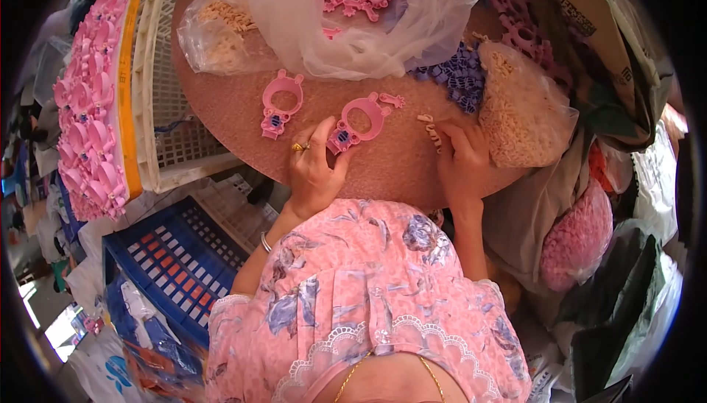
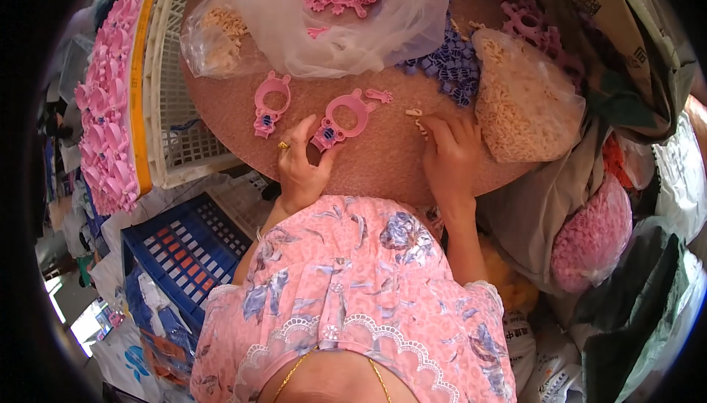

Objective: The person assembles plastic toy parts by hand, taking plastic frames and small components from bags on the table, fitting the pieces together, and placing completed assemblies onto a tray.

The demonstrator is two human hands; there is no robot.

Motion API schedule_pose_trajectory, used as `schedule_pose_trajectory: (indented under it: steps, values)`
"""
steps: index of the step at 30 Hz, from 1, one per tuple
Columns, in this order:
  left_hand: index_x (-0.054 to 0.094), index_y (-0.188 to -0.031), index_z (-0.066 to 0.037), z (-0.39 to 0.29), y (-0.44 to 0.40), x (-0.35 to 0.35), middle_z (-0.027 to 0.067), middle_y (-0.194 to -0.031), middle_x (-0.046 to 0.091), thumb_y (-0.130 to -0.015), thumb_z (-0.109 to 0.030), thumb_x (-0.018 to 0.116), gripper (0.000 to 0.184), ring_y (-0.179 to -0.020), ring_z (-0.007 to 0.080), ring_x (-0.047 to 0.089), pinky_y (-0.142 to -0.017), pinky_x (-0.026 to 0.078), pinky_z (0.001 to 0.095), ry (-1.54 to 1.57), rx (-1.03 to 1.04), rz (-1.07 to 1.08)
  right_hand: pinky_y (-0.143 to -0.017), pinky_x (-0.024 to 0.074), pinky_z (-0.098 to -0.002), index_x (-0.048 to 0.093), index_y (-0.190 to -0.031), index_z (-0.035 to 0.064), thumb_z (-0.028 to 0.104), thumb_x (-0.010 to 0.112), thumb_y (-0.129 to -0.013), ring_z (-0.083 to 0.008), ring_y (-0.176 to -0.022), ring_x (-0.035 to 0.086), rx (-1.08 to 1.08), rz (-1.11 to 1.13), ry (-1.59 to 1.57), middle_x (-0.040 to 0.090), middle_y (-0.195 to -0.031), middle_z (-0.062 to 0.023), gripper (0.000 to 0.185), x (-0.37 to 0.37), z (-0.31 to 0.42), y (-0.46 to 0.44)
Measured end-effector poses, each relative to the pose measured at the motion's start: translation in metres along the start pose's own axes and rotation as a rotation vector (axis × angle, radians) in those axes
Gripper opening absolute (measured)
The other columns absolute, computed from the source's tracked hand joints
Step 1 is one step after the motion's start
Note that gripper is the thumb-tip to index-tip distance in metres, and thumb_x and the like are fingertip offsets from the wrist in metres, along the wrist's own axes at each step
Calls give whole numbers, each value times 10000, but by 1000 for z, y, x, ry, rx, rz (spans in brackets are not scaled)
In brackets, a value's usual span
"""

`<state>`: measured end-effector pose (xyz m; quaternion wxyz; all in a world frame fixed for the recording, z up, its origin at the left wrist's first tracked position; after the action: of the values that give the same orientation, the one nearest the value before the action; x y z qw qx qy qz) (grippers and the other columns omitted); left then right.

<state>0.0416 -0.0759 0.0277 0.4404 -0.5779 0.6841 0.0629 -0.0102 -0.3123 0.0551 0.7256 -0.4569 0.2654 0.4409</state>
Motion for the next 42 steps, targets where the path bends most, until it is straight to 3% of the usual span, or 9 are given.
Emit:
schedule_pose_trajectory:
  steps: [8,11,14,17,23,29,32,36,42]
  values:
    - [529,-1334,-49,1,0,0,187,-1145,652,-724,-76,877,703,-1030,372,651,-885,518,434,41,-43,0,-807,474,-399,722,-1006,56,31,699,-856,-256,-907,649,50,20,99,707,-981,-72,153,15,10,-19]
    - [524,-1333,-32,3,0,-1,180,-1150,655,-734,-99,866,693,-1038,371,632,-897,500,442,89,-86,-6,-732,500,-311,721,-1030,33,-7,673,-893,-167,-817,663,422,110,-452,727,-936,-82,150,18,11,-22]
    - [521,-1327,-19,1,-3,-1,176,-1159,657,-740,-112,862,685,-1040,368,627,-906,492,443,120,-115,2,-668,493,-235,717,-1047,2,-31,665,-909,-85,-761,634,418,144,-544,745,-904,-76,150,21,25,-25]
    - [522,-1335,-45,-2,-5,-3,172,-1158,653,-732,-115,877,703,-1044,357,650,-891,519,422,96,-112,11,-674,490,-224,720,-1051,-11,-35,695,-895,-59,-758,611,452,235,-750,748,-912,-58,160,34,29,-18]
    - [517,-1346,-56,2,-3,1,164,-1164,655,-720,-122,889,731,-1040,350,663,-871,537,415,86,-105,15,-695,505,-232,726,-1039,-9,-28,705,-888,-77,-819,655,497,326,-773,747,-949,-58,153,46,30,-9]
    - [521,-1350,-66,-3,-4,-1,136,-1115,721,-679,-89,898,770,-1056,324,659,-920,506,406,129,-60,39,-745,528,-348,716,-964,33,-60,711,-802,-276,-860,685,105,179,-491,704,-928,-114,187,41,49,-19]
    - [523,-1346,-69,-3,-3,-3,124,-1088,741,-667,-69,894,774,-1072,308,655,-949,484,400,127,-41,12,-767,506,-397,702,-936,46,-67,702,-776,-323,-869,654,-9,159,-383,701,-924,-111,195,39,62,-21]
    - [538,-1332,-40,2,0,-2,136,-1135,661,-640,-26,874,769,-1034,327,624,-916,479,428,175,-45,-35,-789,459,-394,705,-936,69,-29,715,-775,-289,-875,638,-69,156,-362,703,-917,-79,188,38,68,-20]
    - [564,-1316,-44,2,1,-4,121,-1117,673,-638,-1,861,742,-1021,310,626,-905,486,411,186,-40,-80,-842,404,-389,712,-944,97,39,715,-789,-250,-934,606,-163,226,-243,689,-944,-35,165,29,78,-24]
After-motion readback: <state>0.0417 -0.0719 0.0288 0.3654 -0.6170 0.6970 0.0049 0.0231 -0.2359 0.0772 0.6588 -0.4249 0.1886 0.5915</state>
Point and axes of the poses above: each hand's wrist, its own y-axis away from the middle knuckle, its own x-axis out of the palm, z = x × y, the point moved 6 cm from there along -y, towards the middle knuckle
